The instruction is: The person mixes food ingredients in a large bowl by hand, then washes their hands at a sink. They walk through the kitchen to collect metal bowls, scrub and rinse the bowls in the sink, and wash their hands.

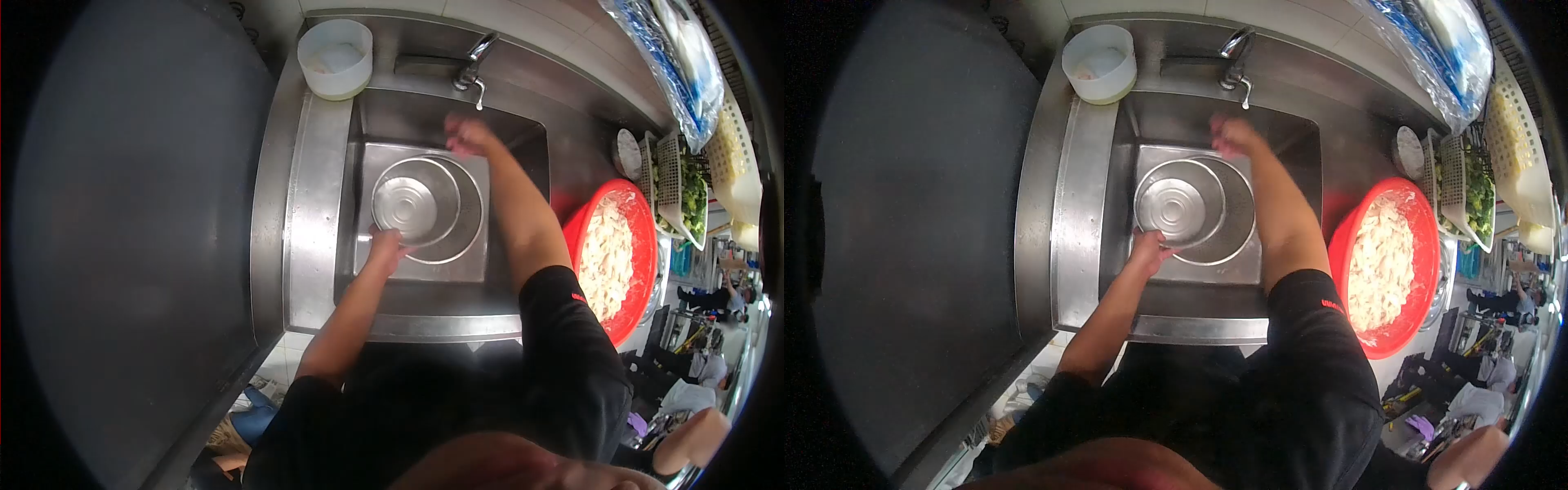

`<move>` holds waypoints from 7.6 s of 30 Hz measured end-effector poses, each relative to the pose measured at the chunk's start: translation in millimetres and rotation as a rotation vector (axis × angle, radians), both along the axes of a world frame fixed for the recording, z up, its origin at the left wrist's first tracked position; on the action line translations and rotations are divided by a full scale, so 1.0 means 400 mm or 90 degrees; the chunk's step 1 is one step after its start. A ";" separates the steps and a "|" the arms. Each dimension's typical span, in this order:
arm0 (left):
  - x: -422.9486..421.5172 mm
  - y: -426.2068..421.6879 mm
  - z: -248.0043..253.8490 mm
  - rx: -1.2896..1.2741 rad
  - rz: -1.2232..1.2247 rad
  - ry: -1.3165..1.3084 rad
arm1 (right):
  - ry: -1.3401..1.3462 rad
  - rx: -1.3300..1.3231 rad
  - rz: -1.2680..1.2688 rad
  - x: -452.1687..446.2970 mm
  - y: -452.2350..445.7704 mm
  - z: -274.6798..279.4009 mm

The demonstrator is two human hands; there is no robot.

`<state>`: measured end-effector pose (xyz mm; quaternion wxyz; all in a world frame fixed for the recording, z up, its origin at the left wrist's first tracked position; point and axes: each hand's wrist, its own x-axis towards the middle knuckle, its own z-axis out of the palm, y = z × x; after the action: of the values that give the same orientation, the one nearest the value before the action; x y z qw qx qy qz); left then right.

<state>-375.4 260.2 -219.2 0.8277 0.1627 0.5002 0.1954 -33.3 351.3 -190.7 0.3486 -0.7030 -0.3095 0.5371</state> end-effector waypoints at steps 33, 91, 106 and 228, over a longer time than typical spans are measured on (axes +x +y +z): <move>0.146 0.253 -0.002 0.472 0.040 0.267 | -0.821 0.225 0.495 -0.298 -0.135 -0.024; -0.082 -0.143 0.098 0.227 -0.069 0.257 | -0.164 0.384 0.098 -0.355 -0.006 0.520; 0.050 -0.128 0.312 0.729 0.141 0.080 | -0.758 0.342 0.376 -0.436 -0.493 0.117; 0.044 -0.035 0.553 0.458 -0.341 0.288 | -0.605 0.458 0.326 -0.218 -0.300 0.491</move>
<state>-357.6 246.2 2.1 0.6111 0.5987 0.5089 0.0956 -120.5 231.2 5.5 0.2482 -0.6072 -0.7487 0.0960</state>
